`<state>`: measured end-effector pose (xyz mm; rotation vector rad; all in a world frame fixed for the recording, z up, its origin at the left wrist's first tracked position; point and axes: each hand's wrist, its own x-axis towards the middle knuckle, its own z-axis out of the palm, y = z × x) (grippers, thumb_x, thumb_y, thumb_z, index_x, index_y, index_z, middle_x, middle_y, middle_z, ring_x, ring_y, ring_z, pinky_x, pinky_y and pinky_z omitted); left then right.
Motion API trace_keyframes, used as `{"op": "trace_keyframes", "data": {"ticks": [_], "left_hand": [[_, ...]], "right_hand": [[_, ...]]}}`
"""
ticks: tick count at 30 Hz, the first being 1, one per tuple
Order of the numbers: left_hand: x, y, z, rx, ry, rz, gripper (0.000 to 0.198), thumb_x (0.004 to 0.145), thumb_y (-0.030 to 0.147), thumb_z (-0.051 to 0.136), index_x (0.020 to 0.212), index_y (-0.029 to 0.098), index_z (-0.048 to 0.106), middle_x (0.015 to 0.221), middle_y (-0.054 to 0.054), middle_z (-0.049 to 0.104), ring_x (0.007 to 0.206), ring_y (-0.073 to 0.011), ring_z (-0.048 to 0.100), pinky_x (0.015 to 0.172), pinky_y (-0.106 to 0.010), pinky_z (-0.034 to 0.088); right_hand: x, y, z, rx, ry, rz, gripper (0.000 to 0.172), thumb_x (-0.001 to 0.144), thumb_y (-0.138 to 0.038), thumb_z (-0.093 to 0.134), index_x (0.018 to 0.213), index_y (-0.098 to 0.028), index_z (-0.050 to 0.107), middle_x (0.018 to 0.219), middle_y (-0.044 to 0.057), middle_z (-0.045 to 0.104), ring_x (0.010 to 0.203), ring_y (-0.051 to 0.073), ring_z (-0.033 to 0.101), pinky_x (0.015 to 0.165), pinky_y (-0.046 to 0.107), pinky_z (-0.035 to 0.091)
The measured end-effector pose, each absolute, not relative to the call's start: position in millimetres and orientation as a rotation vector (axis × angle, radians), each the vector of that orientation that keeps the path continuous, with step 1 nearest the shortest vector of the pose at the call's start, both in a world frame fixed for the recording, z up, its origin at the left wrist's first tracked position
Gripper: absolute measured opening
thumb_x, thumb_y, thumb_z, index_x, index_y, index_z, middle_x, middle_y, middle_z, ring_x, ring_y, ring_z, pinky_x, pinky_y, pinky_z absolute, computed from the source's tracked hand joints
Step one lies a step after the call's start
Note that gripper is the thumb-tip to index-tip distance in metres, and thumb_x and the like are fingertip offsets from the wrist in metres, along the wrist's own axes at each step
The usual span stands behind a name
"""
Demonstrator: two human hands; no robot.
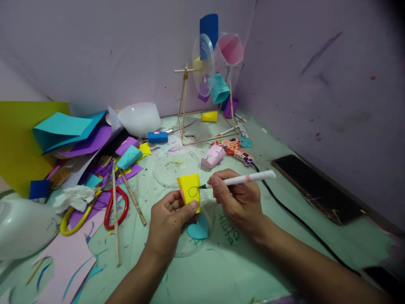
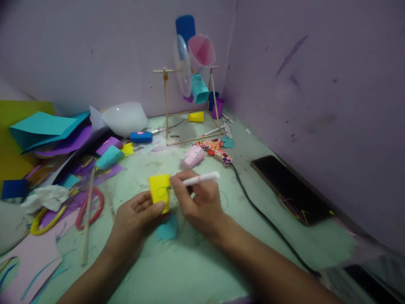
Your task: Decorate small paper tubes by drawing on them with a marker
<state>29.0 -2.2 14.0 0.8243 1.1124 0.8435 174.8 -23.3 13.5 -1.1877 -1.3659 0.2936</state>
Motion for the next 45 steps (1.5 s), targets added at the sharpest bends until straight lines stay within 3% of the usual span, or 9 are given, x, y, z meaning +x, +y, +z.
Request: {"op": "trace_keyframes", "data": {"ticks": [39, 45], "left_hand": [[29.2, -1.3, 13.2, 0.828, 1.097, 0.862, 0.040, 0.056, 0.022, 0.083, 0.091, 0.010, 0.067, 0.073, -0.004, 0.073, 0.060, -0.0130, 0.065, 0.057, -0.023, 0.055], [29.3, -2.5, 12.6, 0.827, 1.095, 0.860, 0.039, 0.056, 0.023, 0.084, 0.090, 0.011, 0.067, 0.074, -0.004, 0.074, 0.061, -0.0132, 0.066, 0.058, -0.023, 0.055]], "right_hand": [[174.1, -24.6, 14.6, -1.153, -1.404, 0.308, 0.015, 0.086, -0.017, 0.054, 0.073, -0.014, 0.062, 0.050, -0.005, 0.048, 0.042, 0.006, 0.043, 0.043, 0.021, 0.037], [173.5, -25.1, 13.3, -1.151, -1.410, 0.317, 0.017, 0.085, -0.018, 0.054, 0.071, -0.013, 0.062, 0.053, -0.003, 0.052, 0.042, 0.006, 0.043, 0.042, 0.021, 0.036]]}}
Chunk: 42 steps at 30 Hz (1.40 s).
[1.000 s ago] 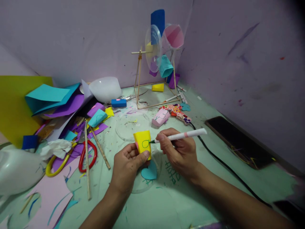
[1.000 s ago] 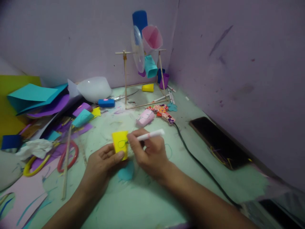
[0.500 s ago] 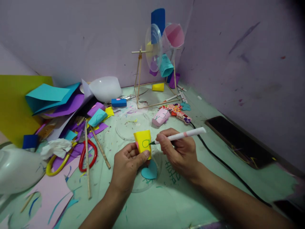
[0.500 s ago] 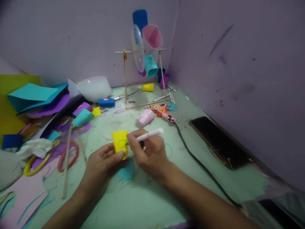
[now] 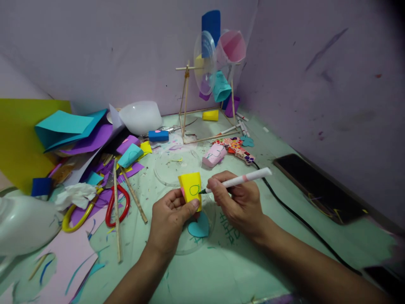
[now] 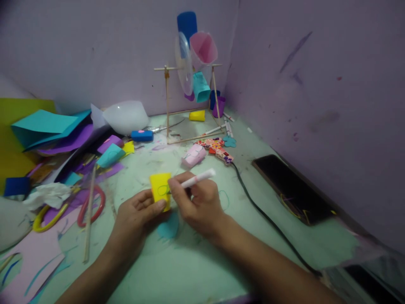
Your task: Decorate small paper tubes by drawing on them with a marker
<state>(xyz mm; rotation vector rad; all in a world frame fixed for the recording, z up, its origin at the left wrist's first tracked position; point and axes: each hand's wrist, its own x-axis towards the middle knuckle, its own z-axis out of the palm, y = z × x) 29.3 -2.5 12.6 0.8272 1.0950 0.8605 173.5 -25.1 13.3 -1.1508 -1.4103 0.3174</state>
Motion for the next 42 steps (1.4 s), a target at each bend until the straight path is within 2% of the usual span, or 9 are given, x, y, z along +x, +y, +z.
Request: {"op": "trace_keyframes", "data": {"ticks": [42], "left_hand": [[30.3, -0.9, 11.4, 0.855, 1.126, 0.859, 0.045, 0.053, 0.026, 0.086, 0.091, 0.011, 0.068, 0.077, -0.007, 0.074, 0.064, -0.0147, 0.066, 0.058, -0.023, 0.054]], "right_hand": [[171.2, -26.1, 13.1, -1.115, -1.402, 0.438, 0.014, 0.085, -0.019, 0.055, 0.074, -0.017, 0.061, 0.051, -0.004, 0.052, 0.042, 0.008, 0.047, 0.040, 0.020, 0.039]]}}
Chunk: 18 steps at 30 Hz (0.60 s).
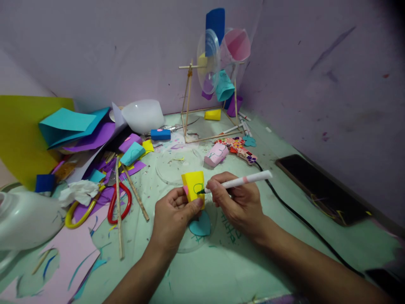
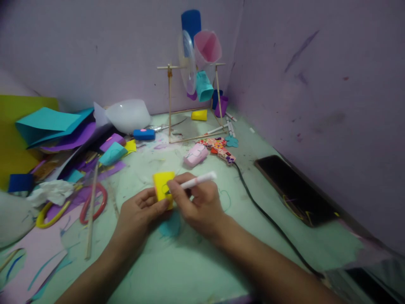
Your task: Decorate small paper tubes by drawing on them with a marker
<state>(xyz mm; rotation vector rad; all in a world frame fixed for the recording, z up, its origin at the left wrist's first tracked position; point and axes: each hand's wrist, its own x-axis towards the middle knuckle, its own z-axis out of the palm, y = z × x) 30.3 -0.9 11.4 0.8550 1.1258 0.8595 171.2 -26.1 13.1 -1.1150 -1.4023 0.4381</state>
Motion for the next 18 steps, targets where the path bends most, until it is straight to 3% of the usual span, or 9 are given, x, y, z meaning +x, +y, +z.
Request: {"op": "trace_keyframes", "data": {"ticks": [18], "left_hand": [[31.4, -1.8, 13.9, 0.889, 1.135, 0.864, 0.044, 0.052, 0.028, 0.085, 0.088, 0.010, 0.068, 0.077, -0.008, 0.074, 0.065, -0.0178, 0.067, 0.058, -0.025, 0.053]], "right_hand": [[169.5, -25.3, 13.6, -1.049, -1.437, 0.394, 0.013, 0.085, -0.016, 0.054, 0.074, -0.017, 0.061, 0.056, -0.003, 0.056, 0.046, 0.008, 0.049, 0.043, 0.021, 0.041]]}}
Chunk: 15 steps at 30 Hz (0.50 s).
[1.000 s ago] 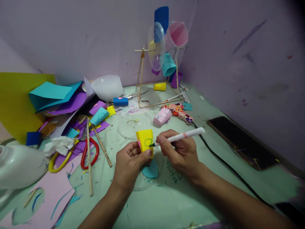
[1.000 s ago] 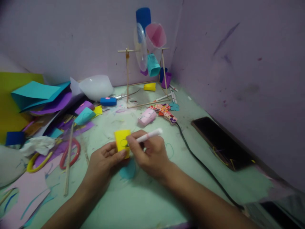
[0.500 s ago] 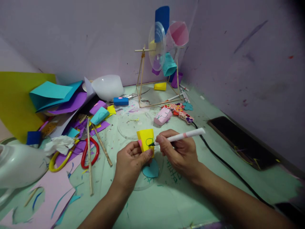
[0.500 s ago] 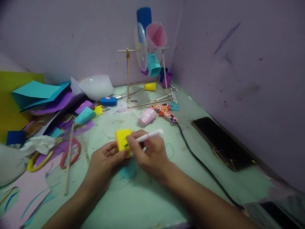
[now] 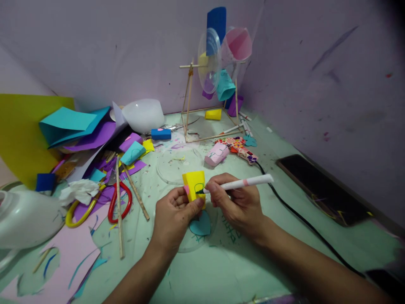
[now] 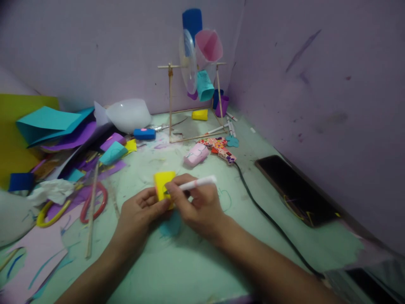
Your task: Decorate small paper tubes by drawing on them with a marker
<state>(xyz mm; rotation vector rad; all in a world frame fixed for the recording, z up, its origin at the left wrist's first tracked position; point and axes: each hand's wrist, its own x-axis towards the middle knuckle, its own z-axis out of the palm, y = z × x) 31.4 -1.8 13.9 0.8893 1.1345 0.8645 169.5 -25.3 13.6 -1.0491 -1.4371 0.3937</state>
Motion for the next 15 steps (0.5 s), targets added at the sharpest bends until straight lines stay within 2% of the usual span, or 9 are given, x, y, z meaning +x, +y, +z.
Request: {"op": "trace_keyframes", "data": {"ticks": [15], "left_hand": [[32.0, -2.1, 13.6, 0.906, 1.122, 0.875, 0.043, 0.051, 0.028, 0.086, 0.086, 0.011, 0.067, 0.078, -0.008, 0.075, 0.067, -0.0184, 0.068, 0.058, -0.025, 0.053]], "right_hand": [[169.1, -25.0, 13.4, -1.046, -1.426, 0.423, 0.013, 0.085, -0.017, 0.054, 0.075, -0.018, 0.060, 0.058, -0.002, 0.057, 0.048, 0.009, 0.053, 0.044, 0.021, 0.043]]}}
